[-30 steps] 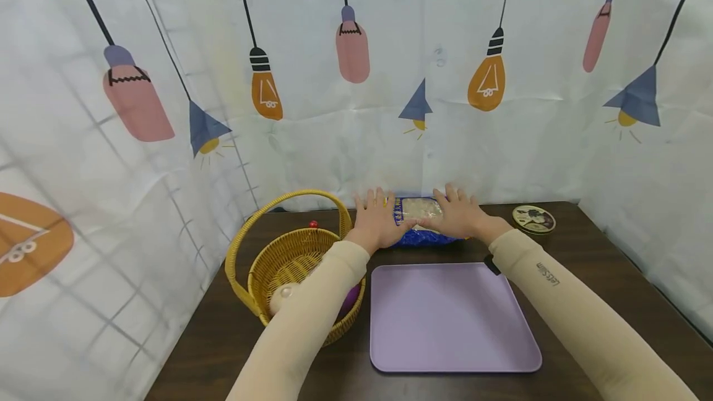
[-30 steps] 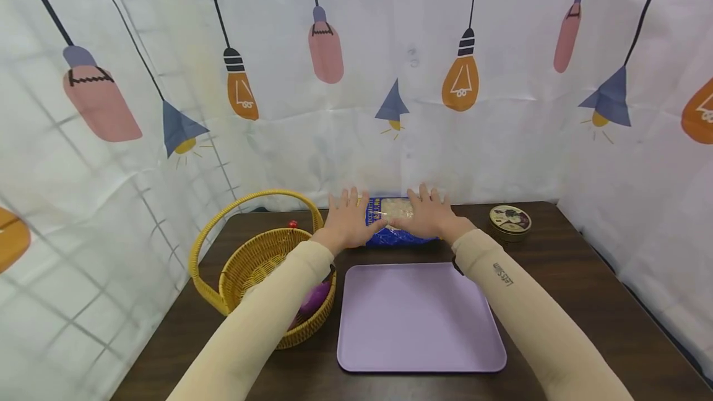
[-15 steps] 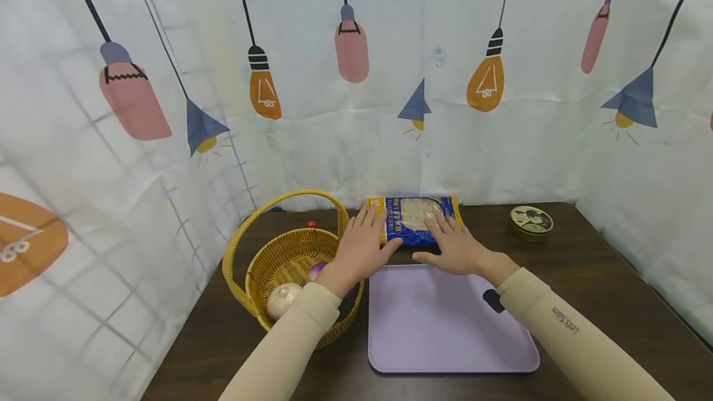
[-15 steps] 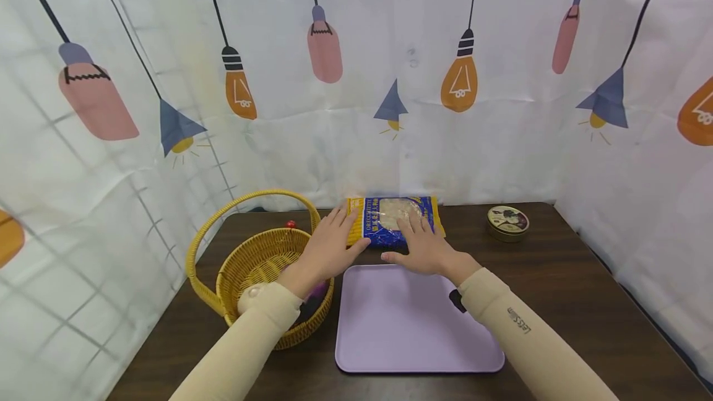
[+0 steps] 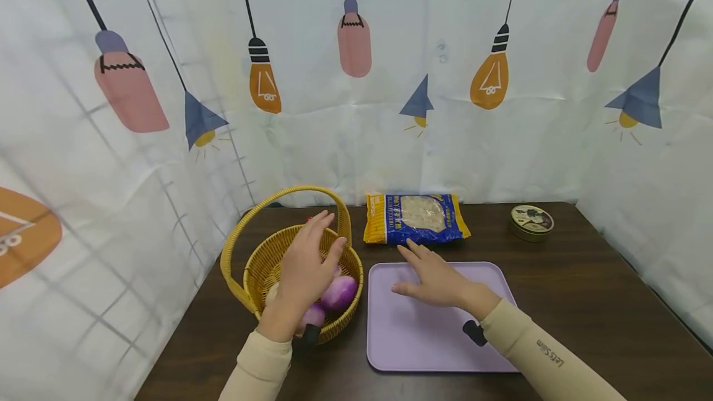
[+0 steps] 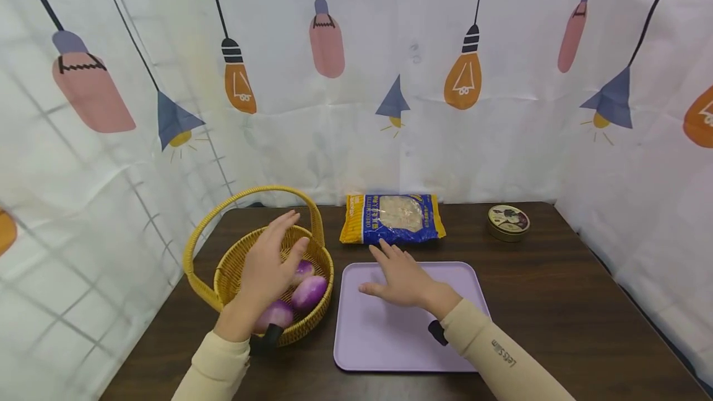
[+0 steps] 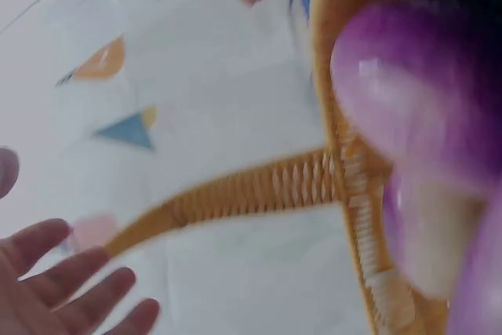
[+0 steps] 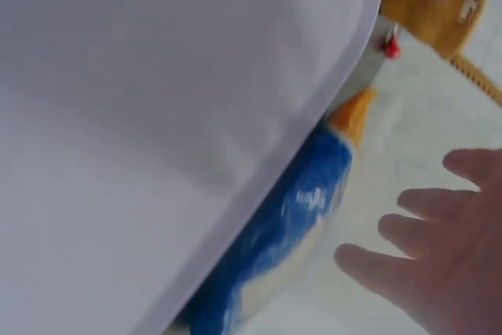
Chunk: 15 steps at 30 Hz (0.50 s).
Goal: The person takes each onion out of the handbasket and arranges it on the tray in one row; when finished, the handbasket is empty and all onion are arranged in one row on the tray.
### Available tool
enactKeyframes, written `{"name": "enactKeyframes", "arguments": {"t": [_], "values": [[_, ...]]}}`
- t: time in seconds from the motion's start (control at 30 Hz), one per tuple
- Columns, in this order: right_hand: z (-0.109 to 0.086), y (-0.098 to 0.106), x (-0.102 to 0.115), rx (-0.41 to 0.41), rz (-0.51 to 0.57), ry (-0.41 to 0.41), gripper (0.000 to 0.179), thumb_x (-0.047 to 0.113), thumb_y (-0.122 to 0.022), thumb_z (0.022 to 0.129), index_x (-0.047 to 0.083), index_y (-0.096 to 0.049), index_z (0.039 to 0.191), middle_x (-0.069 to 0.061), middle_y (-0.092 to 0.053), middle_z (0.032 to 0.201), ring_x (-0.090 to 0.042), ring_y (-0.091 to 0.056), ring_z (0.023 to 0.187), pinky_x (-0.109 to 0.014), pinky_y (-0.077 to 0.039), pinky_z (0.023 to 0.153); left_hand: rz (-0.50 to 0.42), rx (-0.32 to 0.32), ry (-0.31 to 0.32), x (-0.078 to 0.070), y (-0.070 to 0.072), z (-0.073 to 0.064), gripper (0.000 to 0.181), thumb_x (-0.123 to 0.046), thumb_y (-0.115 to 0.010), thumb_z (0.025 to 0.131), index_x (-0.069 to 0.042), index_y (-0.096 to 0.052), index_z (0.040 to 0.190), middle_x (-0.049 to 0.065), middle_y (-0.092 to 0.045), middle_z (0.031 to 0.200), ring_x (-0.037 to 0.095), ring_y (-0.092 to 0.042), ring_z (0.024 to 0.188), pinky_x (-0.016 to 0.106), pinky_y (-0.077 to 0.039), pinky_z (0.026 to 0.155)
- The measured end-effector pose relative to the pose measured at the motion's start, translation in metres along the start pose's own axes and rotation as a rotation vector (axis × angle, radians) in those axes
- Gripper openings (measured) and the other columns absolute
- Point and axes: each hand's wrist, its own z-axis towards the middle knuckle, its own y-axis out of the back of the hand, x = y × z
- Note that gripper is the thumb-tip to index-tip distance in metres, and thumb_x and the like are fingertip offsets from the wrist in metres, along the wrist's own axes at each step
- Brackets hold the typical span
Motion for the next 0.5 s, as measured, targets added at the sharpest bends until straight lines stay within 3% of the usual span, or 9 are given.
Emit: {"name": "enactKeyframes", "arguments": {"t": [0.2,0.33,0.4,0.5], "values": [[0.010,-0.017,0.020,-0.085,0.105,0.037,0.076,0.045,-0.067,0.089,0.010,-0.038,0.150,-0.013,-0.035,0.154,-0.032,-0.037,0.139,-0.051,-0.032,0.110,-0.090,-0.475,-0.098,0.006,0.032,-0.009,0.027,-0.019,-0.059,0.093,0.000,-0.070,0.109,0.012,-0.069,0.116,0.031,-0.060,0.115,0.042,-0.043,0.100],[0.018,-0.025,0.034,-0.139,0.138,0.071,0.065,0.038,-0.068,0.090,0.011,-0.045,0.145,-0.008,-0.046,0.147,-0.024,-0.046,0.132,-0.046,-0.038,0.107,-0.146,-0.775,-0.099,0.004,0.047,-0.012,0.028,-0.018,-0.057,0.089,0.007,-0.068,0.096,0.022,-0.068,0.109,0.040,-0.055,0.117,0.048,-0.037,0.105],[0.021,-0.029,0.040,-0.169,0.159,0.085,0.061,0.036,-0.068,0.090,0.011,-0.048,0.142,-0.006,-0.050,0.143,-0.022,-0.049,0.128,-0.044,-0.040,0.105,-0.166,-0.868,-0.074,0.002,0.052,-0.013,0.029,-0.017,-0.056,0.087,0.010,-0.065,0.095,0.026,-0.064,0.111,0.042,-0.053,0.117,0.047,-0.036,0.104],[0.023,-0.035,0.048,-0.201,0.205,0.096,0.056,0.033,-0.069,0.090,0.010,-0.052,0.139,-0.004,-0.054,0.139,-0.020,-0.052,0.125,-0.042,-0.042,0.103,-0.195,-0.913,-0.007,0.005,0.054,-0.017,0.031,-0.011,-0.054,0.084,0.015,-0.059,0.101,0.029,-0.059,0.117,0.039,-0.051,0.116,0.038,-0.038,0.101]]}}
